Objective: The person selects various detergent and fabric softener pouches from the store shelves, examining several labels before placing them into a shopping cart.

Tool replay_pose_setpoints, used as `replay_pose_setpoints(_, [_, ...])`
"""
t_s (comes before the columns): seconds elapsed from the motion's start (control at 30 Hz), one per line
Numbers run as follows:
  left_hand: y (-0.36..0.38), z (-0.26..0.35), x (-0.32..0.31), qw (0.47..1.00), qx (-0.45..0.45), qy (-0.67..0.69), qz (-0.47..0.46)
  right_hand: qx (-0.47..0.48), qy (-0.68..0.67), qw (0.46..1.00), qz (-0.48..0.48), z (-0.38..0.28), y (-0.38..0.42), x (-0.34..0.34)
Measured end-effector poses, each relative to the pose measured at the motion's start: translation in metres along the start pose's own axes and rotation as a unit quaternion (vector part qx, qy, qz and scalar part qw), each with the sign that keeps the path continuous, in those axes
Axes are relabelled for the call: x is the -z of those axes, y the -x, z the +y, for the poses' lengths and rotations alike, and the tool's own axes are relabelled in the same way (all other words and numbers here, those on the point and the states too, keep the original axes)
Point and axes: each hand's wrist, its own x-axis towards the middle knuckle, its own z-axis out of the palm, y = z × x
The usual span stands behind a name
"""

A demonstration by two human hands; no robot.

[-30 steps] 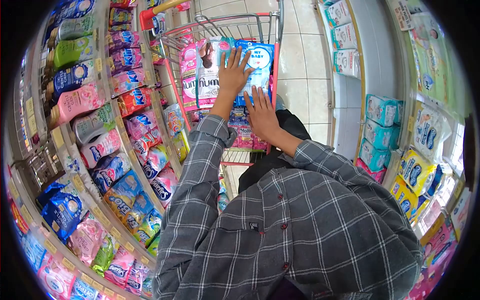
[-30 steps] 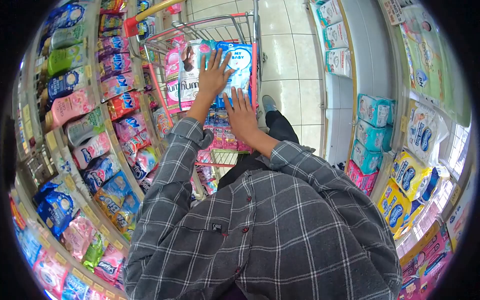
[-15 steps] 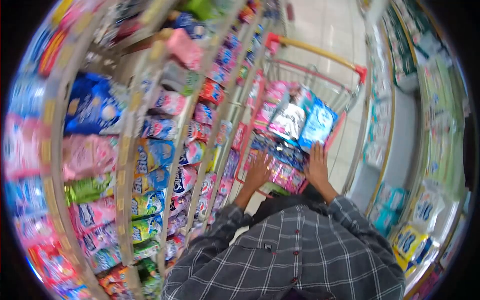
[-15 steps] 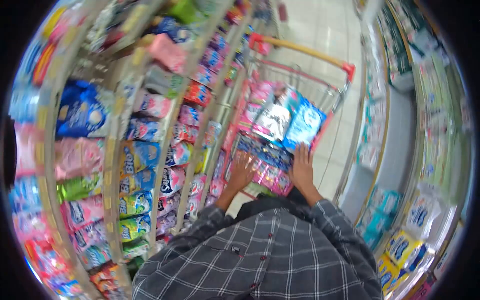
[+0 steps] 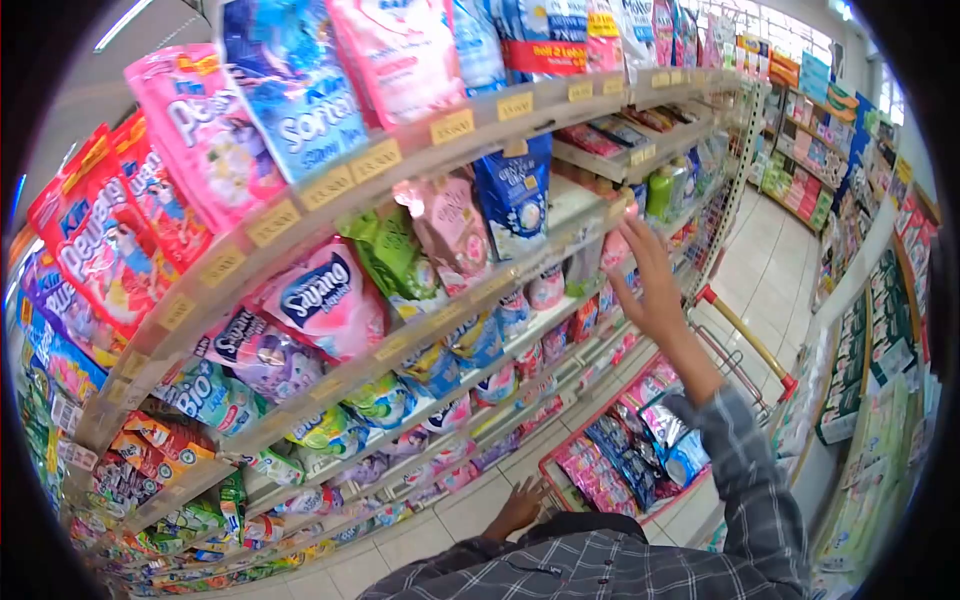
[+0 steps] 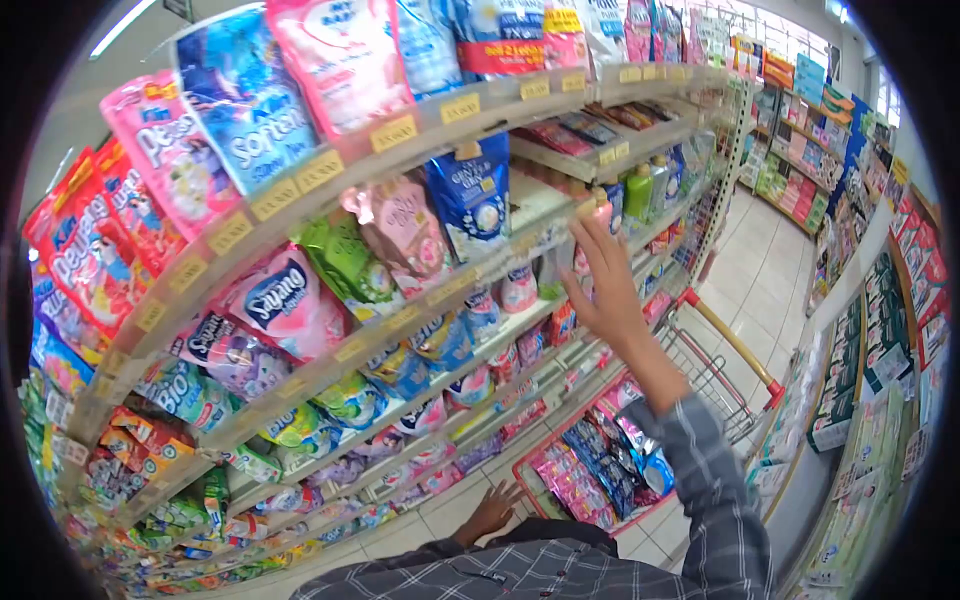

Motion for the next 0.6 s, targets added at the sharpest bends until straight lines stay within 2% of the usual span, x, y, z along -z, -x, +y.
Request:
replay_pose_setpoints(0.07, [0.003,-0.004,-0.017,0.997,0.013,0.060,0.046,0.062,-0.141,0.986,0.067,-0.016,-0.083,-0.016])
replay_pose_setpoints(0.13, [0.002,-0.008,-0.029,0.995,0.017,0.079,0.057,-0.004,-0.212,0.974,0.082,-0.041,-0.153,-0.022])
replay_pose_setpoints(0.2, [0.007,-0.009,-0.031,0.990,0.049,0.124,0.051,0.001,-0.321,0.936,0.144,-0.045,-0.214,-0.042])
replay_pose_setpoints(0.27, [0.027,-0.012,-0.032,0.982,0.083,0.158,0.064,-0.037,-0.363,0.919,0.151,-0.044,-0.262,-0.051])
replay_pose_setpoints(0.37, [0.057,-0.024,-0.041,0.966,0.123,0.190,0.128,-0.116,-0.435,0.890,0.069,-0.068,-0.297,-0.056])
replay_pose_setpoints(0.47, [0.111,-0.037,-0.056,0.931,0.274,0.228,0.081,-0.138,-0.409,0.900,0.056,-0.102,-0.298,-0.057])
replay_pose_setpoints(0.5, [0.131,-0.039,-0.062,0.913,0.324,0.239,0.067,-0.159,-0.432,0.885,0.070,-0.102,-0.303,-0.062])
replay_pose_setpoints(0.57, [0.175,-0.058,-0.102,0.911,0.326,0.227,0.110,-0.206,-0.474,0.851,0.094,-0.091,-0.314,-0.081])
replay_pose_setpoints(0.6, [0.190,-0.064,-0.112,0.909,0.326,0.223,0.131,-0.181,-0.540,0.810,0.141,-0.089,-0.317,-0.089])
